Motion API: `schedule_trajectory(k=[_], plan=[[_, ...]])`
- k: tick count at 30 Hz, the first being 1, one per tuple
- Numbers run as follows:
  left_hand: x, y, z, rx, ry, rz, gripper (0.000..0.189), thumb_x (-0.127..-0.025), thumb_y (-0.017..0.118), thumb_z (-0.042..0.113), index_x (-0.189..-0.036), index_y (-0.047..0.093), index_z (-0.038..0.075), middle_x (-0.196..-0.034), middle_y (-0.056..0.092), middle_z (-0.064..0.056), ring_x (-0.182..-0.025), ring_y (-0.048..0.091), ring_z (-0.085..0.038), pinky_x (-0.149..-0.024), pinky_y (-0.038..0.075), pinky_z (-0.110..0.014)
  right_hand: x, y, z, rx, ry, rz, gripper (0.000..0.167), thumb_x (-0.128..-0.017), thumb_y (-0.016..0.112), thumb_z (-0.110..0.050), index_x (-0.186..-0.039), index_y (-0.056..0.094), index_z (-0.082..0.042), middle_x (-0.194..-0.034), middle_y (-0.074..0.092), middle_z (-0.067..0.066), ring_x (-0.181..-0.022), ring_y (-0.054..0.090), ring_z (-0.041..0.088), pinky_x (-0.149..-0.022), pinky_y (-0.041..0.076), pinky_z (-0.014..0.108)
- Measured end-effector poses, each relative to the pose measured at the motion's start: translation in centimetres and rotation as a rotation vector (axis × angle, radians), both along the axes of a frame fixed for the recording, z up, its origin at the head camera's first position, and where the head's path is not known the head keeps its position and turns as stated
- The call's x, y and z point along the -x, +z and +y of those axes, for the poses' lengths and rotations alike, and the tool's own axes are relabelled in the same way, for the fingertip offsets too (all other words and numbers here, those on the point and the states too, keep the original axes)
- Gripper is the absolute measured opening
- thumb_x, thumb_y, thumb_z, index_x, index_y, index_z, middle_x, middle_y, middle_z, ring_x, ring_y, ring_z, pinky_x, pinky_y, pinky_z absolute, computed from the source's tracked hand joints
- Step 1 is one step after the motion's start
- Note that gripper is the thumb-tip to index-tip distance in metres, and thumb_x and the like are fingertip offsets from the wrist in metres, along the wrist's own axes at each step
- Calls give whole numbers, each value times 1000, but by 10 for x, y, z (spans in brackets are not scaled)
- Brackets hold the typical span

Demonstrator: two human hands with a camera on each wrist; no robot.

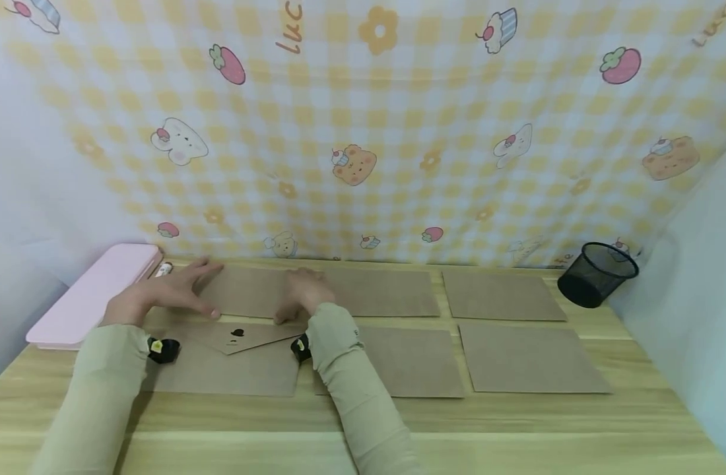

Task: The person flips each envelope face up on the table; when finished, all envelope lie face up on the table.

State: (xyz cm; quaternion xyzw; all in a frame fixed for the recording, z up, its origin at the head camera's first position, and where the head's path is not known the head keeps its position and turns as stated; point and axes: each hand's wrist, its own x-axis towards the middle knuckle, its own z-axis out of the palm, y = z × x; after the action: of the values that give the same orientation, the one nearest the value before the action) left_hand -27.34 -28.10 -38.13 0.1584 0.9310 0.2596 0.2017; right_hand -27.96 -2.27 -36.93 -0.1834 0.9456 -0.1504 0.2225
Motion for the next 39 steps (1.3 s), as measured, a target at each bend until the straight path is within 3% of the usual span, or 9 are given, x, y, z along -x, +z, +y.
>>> schedule_trajectory(k=[5, 10, 19, 21, 27, 30, 33, 35, 39], plan=[[4, -2, 2, 5, 42, -33, 111, -68, 81, 41, -144, 16, -7, -145, -2, -36, -130, 4, -55, -98, 15, -66, 1, -6, 1, -17, -30, 2, 96, -69, 81, -42, -145, 30, -11, -149, 24, 10, -134, 26, 31, -104, 27, 45], [4, -1, -2, 3, 36, -13, 115, -65, 83, 38, -143, 14, -10, -144, 1, -38, -130, 4, -54, -101, 12, -64, 7, -9, 0, -20, 63, 62, 103, -69, 78, -49, -146, 25, -6, -151, 19, 11, -139, 8, 30, -109, 13, 45], [6, -2, -5, 2, 29, 43, 111, -65, 83, 40, -141, 20, -11, -144, 11, -37, -130, 12, -52, -101, 16, -61, 14, -11, 6, 71, 18, 13, 101, -70, 78, -46, -146, 26, -5, -150, 23, 9, -135, 25, 28, -106, 25, 38], [4, -1, -5, -11, 36, 33, 104, -67, 81, 42, -141, 27, -7, -145, 12, -34, -130, 14, -51, -101, 18, -61, 15, -12, 8, 118, 31, 3, 93, -71, 78, -43, -142, 34, -3, -145, 33, 10, -129, 35, 27, -102, 32, 37], [0, 3, -13, -74, 100, 33, 70, -76, 71, 51, -127, 57, 5, -146, 30, -18, -133, 21, -42, -101, 22, -57, 19, -10, 15, 285, 134, -27, 30, -91, 61, -29, -112, 65, -8, -106, 62, 5, -91, 55, 16, -78, 44, 29], [1, 1, -20, -109, 130, 45, 61, -79, 66, 53, -119, 64, 6, -141, 40, -14, -133, 25, -38, -102, 24, -55, 21, -8, 17, 293, 168, -5, 28, -97, 50, -27, -115, 64, -11, -102, 62, 2, -84, 53, 11, -76, 42, 26], [2, -2, -27, -127, 189, 80, 58, -83, 62, 53, -114, 66, 5, -128, 54, -15, -122, 42, -35, -96, 34, -50, 23, -8, 21, 342, 174, 5, 28, -101, 41, -21, -98, 62, -3, -79, 55, 4, -65, 46, 12, -65, 39, 26], [3, -4, -32, -154, 223, 108, 53, -87, 59, 50, -110, 67, 3, -100, 66, -14, -100, 54, -26, -86, 42, -40, 24, -9, 23, 397, 160, 9, 27, -102, 37, -16, -86, 55, -3, -69, 44, 5, -57, 38, 14, -59, 35, 26], [1, -7, -39, -249, 275, 153, 48, -91, 57, 41, -104, 57, -5, -63, 54, -4, -68, 47, -15, -66, 39, -28, 25, -11, 25, 482, 102, 46, 20, -101, 35, -11, -92, 51, -2, -73, 46, 5, -59, 39, 14, -57, 35, 24]])
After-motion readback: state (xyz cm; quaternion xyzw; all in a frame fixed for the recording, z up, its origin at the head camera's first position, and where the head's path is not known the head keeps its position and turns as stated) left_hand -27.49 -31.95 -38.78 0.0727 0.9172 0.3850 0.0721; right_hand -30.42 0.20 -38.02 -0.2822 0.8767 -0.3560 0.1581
